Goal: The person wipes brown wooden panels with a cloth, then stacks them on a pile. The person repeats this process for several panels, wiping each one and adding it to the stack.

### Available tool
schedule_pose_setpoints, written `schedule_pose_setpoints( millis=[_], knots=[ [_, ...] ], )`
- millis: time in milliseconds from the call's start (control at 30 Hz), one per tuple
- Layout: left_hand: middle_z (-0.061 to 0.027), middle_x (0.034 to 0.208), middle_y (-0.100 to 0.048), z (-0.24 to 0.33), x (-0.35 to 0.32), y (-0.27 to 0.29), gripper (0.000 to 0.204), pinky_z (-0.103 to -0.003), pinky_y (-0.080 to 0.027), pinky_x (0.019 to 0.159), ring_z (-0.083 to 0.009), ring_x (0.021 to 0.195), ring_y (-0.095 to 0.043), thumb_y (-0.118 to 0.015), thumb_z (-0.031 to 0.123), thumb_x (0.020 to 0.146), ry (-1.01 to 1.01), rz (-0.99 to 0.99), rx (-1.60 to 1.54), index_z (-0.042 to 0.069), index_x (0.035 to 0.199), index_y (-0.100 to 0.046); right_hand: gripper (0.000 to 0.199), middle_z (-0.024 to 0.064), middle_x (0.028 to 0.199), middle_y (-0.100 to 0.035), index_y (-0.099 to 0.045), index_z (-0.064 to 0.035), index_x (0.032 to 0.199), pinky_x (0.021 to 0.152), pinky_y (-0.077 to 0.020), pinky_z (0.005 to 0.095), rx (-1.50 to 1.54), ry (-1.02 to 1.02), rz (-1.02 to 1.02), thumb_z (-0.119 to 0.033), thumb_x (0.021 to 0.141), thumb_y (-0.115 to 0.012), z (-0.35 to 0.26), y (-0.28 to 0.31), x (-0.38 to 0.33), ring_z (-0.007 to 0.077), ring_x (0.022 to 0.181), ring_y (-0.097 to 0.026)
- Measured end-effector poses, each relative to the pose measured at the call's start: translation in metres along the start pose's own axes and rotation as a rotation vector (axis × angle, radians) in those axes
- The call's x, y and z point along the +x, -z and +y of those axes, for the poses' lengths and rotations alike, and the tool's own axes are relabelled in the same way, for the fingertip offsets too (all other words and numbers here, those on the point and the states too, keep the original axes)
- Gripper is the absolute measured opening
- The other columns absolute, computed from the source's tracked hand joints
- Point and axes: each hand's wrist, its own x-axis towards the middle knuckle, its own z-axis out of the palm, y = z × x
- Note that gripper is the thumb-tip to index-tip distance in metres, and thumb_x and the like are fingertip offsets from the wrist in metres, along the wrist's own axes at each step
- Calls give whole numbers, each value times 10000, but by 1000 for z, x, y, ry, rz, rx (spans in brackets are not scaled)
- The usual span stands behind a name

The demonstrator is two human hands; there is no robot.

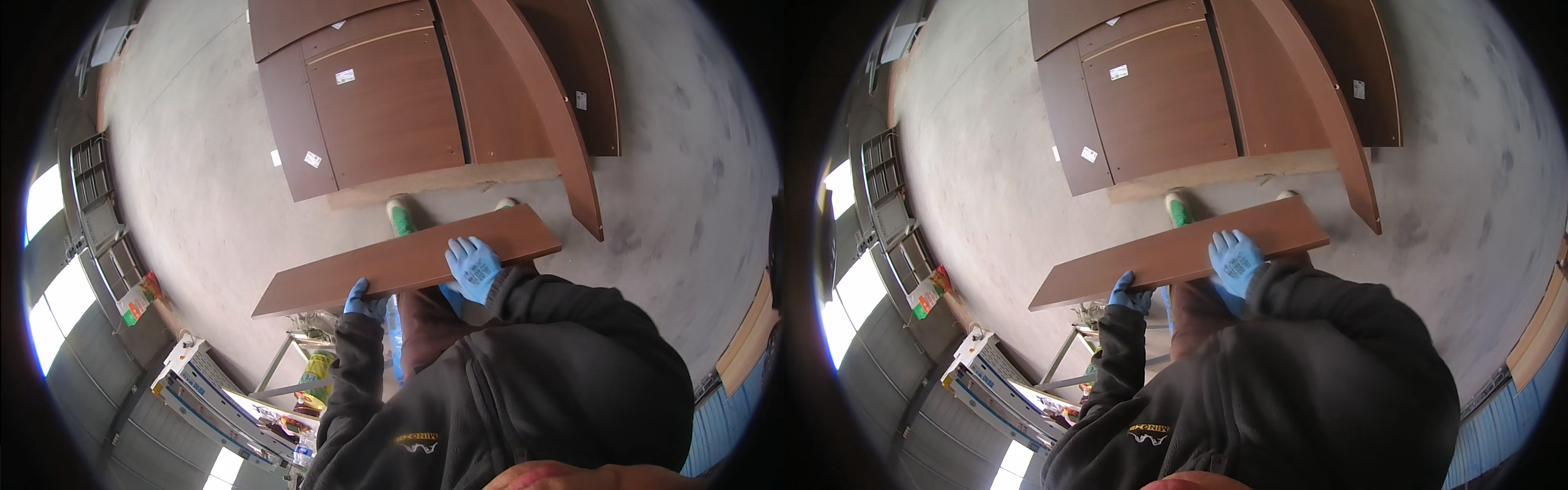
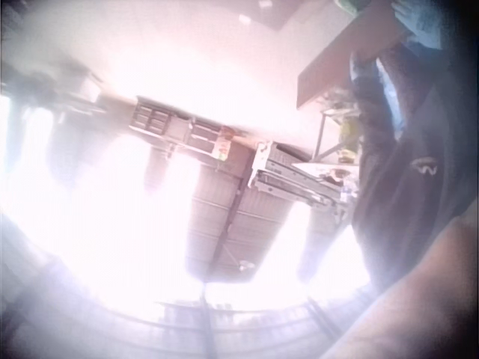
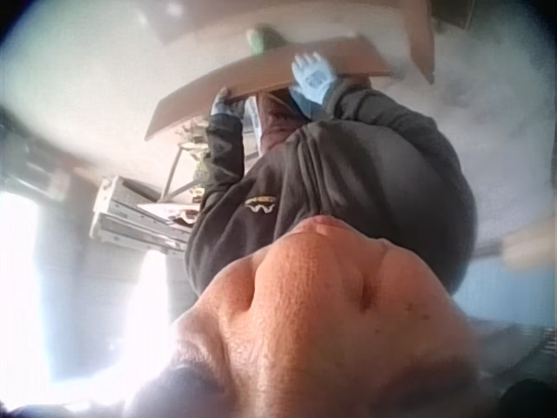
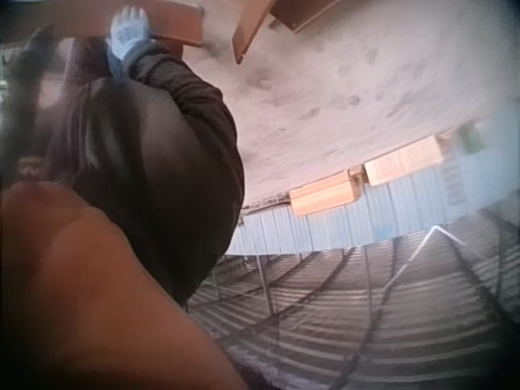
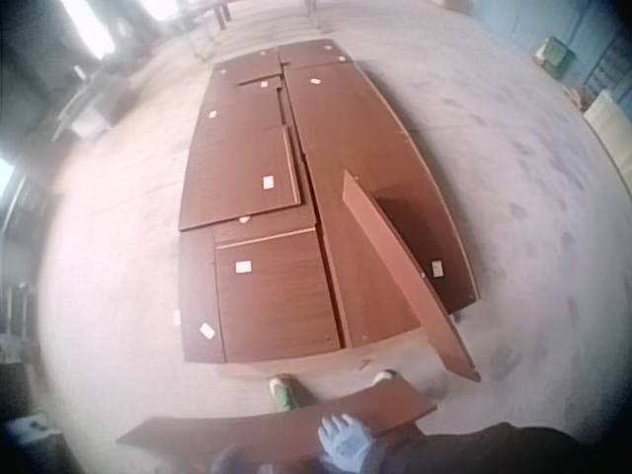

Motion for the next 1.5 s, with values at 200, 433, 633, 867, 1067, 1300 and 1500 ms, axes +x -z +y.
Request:
schedule_pose_setpoints(
  millis=[200, 433, 633, 867, 1067, 1300, 1500],
  knots=[
    [-169, 1366, -665, 85, 29, -22, 439, -571, -555, 1067, -370, 1261, -648, -735, 325, 994, -91, -133, 25, 64, 1330, -626, 621, 129, 1208, -719, -660, -35, 1263, 1017, -485, 412, 144, -50, 30, -542, 909, -711, -1, -2, 109, 279, 1130, -687],
    [-141, 1752, -170, 171, 91, 46, 899, -539, -158, 1280, -335, 1624, -150, -558, 670, 1012, -391, 174, 113, 194, 1688, -205, 527, 192, 1051, -751, -744, -62, 1036, 892, -540, 499, 435, -331, -104, -578, 941, -691, -25, 69, 174, 389, 1008, -707],
    [-153, 1708, -319, 186, 163, 60, 1045, -570, -290, 1243, -379, 1556, -322, -526, 854, 908, -151, -159, 32, 147, 1650, -325, 563, 218, 951, -749, -742, -28, 990, 835, -551, 483, 646, -518, -67, -585, 905, -755, -36, 61, 205, 411, 917, -712],
    [-70, 1573, -521, 189, 207, -28, 785, -405, -341, 1224, -256, 1429, -460, -500, 711, 1028, -394, -715, -176, 112, 1534, -517, 587, 248, 961, -745, -732, 11, 1008, 835, -558, 471, 838, -551, 18, -571, 935, -742, -19, 14, 268, 433, 924, -716],
    [-92, 1574, -480, 177, 218, -55, 665, -454, -377, 1188, -279, 1391, -479, -387, 625, 1101, -622, -235, 13, 138, 1548, -452, 693, 218, 985, -763, -735, -25, 1036, 893, -554, 483, 516, -466, 61, -701, 973, -596, 21, -24, 316, 418, 956, -723],
    [-76, 1610, -484, 117, 266, -81, 823, -492, -356, 1200, -315, 1439, -461, -395, 773, 1014, -464, -110, -184, 156, 1548, -506, 708, 195, 972, -763, -729, -58, 1011, 919, -540, 483, 157, -240, 45, -740, 974, -544, 95, -54, 380, 386, 985, -720],
    [-27, 1395, -644, 75, 301, -50, 682, -439, -571, 838, -258, 1043, -623, -460, 709, 1041, -114, -217, -185, 161, 1433, -568, 719, 175, 932, -755, -741, -62, 1022, 884, -542, 483, 49, -71, -10, -753, 958, -553, 134, -86, 417, 372, 934, -708]
  ],
)
